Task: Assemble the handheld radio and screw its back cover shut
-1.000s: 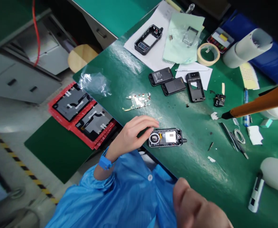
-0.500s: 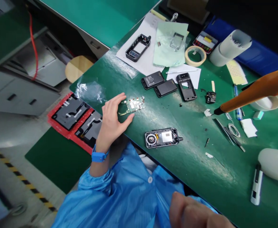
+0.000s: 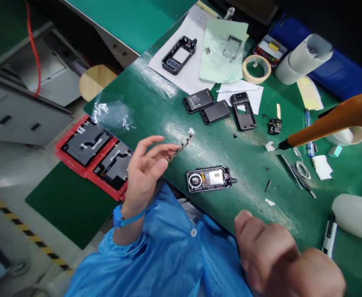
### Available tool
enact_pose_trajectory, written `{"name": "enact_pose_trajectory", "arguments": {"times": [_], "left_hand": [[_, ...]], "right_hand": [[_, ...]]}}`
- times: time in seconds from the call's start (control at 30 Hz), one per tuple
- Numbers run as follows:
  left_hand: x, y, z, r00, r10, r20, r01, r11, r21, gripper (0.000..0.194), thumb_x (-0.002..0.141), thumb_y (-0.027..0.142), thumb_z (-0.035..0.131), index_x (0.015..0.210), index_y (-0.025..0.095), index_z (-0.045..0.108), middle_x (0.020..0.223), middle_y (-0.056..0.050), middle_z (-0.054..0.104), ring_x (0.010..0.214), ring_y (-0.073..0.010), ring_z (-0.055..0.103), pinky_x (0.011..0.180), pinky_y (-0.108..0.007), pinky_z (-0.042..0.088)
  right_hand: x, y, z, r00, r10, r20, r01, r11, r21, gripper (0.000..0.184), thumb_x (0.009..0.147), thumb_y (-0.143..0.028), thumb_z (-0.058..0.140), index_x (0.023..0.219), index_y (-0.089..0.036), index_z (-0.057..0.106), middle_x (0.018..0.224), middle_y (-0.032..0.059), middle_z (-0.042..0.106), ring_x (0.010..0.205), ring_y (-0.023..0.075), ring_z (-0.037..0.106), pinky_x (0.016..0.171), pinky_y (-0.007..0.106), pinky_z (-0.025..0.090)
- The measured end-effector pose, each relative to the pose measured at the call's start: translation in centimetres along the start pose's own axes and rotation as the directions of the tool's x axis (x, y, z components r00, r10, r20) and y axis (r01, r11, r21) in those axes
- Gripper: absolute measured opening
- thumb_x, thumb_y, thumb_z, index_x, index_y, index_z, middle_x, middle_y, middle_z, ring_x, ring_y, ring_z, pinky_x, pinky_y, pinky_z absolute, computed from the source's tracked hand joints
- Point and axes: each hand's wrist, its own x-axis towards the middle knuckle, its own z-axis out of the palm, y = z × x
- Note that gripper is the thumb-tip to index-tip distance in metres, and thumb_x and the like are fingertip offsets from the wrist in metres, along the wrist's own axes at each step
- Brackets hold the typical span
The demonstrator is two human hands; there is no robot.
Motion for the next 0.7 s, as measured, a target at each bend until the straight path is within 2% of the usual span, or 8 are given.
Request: {"name": "enact_pose_trajectory", "arguments": {"times": [0.13, 0.23, 0.3, 0.37, 0.43, 0.5, 0.57, 0.7], "left_hand": [[-2.1, 1.1, 0.7, 0.965, -0.23, 0.123, 0.255, 0.93, -0.265, 0.068, 0.101, 0.085, 0.064, 0.136, 0.026, 0.066, 0.137, -0.016, 0.08, 0.115, -0.0338, 0.085, 0.083, -0.044, 0.071], [-2.6, 1.0, 1.0, 0.973, -0.207, 0.107, 0.229, 0.933, -0.277, 0.063, 0.103, 0.08, 0.068, 0.134, 0.026, 0.065, 0.13, -0.015, 0.082, 0.113, -0.0322, 0.085, 0.084, -0.043, 0.07], [-2.6, 0.7, 1.1, 0.996, -0.093, 0.003, 0.093, 0.984, -0.151, 0.052, 0.105, 0.067, 0.076, 0.136, 0.028, 0.062, 0.127, -0.011, 0.083, 0.114, -0.0278, 0.084, 0.091, -0.041, 0.068], [-2.3, 0.1, 1.0, 0.989, 0.074, -0.126, -0.061, 0.993, 0.105, 0.047, 0.104, 0.052, 0.082, 0.138, 0.029, 0.059, 0.13, -0.009, 0.083, 0.115, -0.0251, 0.081, 0.1, -0.042, 0.064], [-1.9, -0.7, 0.7, 0.955, 0.232, -0.183, -0.143, 0.904, 0.402, 0.046, 0.103, 0.042, 0.084, 0.14, 0.028, 0.06, 0.133, -0.009, 0.081, 0.117, -0.0264, 0.079, 0.109, -0.047, 0.059], [-1.5, -1.6, 0.3, 0.93, 0.33, -0.161, -0.173, 0.779, 0.603, 0.045, 0.104, 0.039, 0.083, 0.142, 0.027, 0.063, 0.132, -0.009, 0.081, 0.115, -0.0293, 0.078, 0.114, -0.052, 0.054], [-1.2, -2.2, 0.0, 0.921, 0.369, -0.126, -0.188, 0.702, 0.687, 0.043, 0.106, 0.039, 0.08, 0.143, 0.027, 0.064, 0.131, -0.01, 0.081, 0.113, -0.0317, 0.078, 0.114, -0.053, 0.051], [-0.9, -2.8, -0.2, 0.926, 0.364, -0.095, -0.188, 0.667, 0.72, 0.042, 0.107, 0.04, 0.078, 0.145, 0.027, 0.064, 0.134, -0.013, 0.08, 0.118, -0.0357, 0.074, 0.112, -0.053, 0.048]], "right_hand": [[2.4, 0.7, 1.2, 0.986, -0.164, -0.01, 0.164, 0.978, 0.128, 0.032, 0.117, -0.038, 0.064, 0.091, -0.024, 0.054, 0.077, -0.0007, 0.064, 0.063, 0.0143, 0.06, 0.06, 0.034, 0.048], [2.2, 1.5, 1.6, 0.982, -0.18, 0.061, 0.176, 0.983, 0.06, 0.027, 0.118, -0.034, 0.063, 0.094, -0.023, 0.058, 0.082, 0.0007, 0.07, 0.068, 0.0153, 0.066, 0.064, 0.036, 0.051], [2.1, 2.0, 1.3, 0.979, -0.165, 0.122, 0.165, 0.986, 0.006, 0.021, 0.115, -0.027, 0.065, 0.096, -0.024, 0.06, 0.084, 0.0009, 0.073, 0.07, 0.0162, 0.069, 0.067, 0.037, 0.054], [2.3, 2.8, 0.7, 0.985, -0.098, 0.142, 0.112, 0.989, -0.093, 0.018, 0.112, -0.018, 0.067, 0.096, -0.024, 0.06, 0.086, 0.0004, 0.074, 0.073, 0.0163, 0.071, 0.07, 0.035, 0.055], [2.9, 3.9, -0.2, 0.995, -0.026, 0.093, 0.048, 0.969, -0.243, 0.017, 0.109, -0.016, 0.069, 0.096, -0.025, 0.062, 0.087, -0.0005, 0.074, 0.075, 0.0157, 0.071, 0.071, 0.032, 0.056], [3.9, 5.2, -1.3, 1.0, 0.01, 0.022, 0.0, 0.919, -0.393, 0.013, 0.11, -0.021, 0.07, 0.098, -0.025, 0.067, 0.085, -0.0005, 0.074, 0.073, 0.0164, 0.07, 0.071, 0.031, 0.056], [5.0, 6.6, -2.4, 0.998, 0.046, -0.033, -0.056, 0.865, -0.498, 0.011, 0.111, -0.03, 0.068, 0.102, -0.025, 0.071, 0.085, 0.0008, 0.074, 0.072, 0.0175, 0.068, 0.071, 0.031, 0.057], [7.1, 9.5, -3.8, 0.989, 0.131, -0.071, -0.147, 0.779, -0.609, 0.024, 0.109, -0.044, 0.063, 0.1, -0.025, 0.074, 0.088, 0.0041, 0.075, 0.072, 0.0193, 0.066, 0.073, 0.033, 0.056]]}}
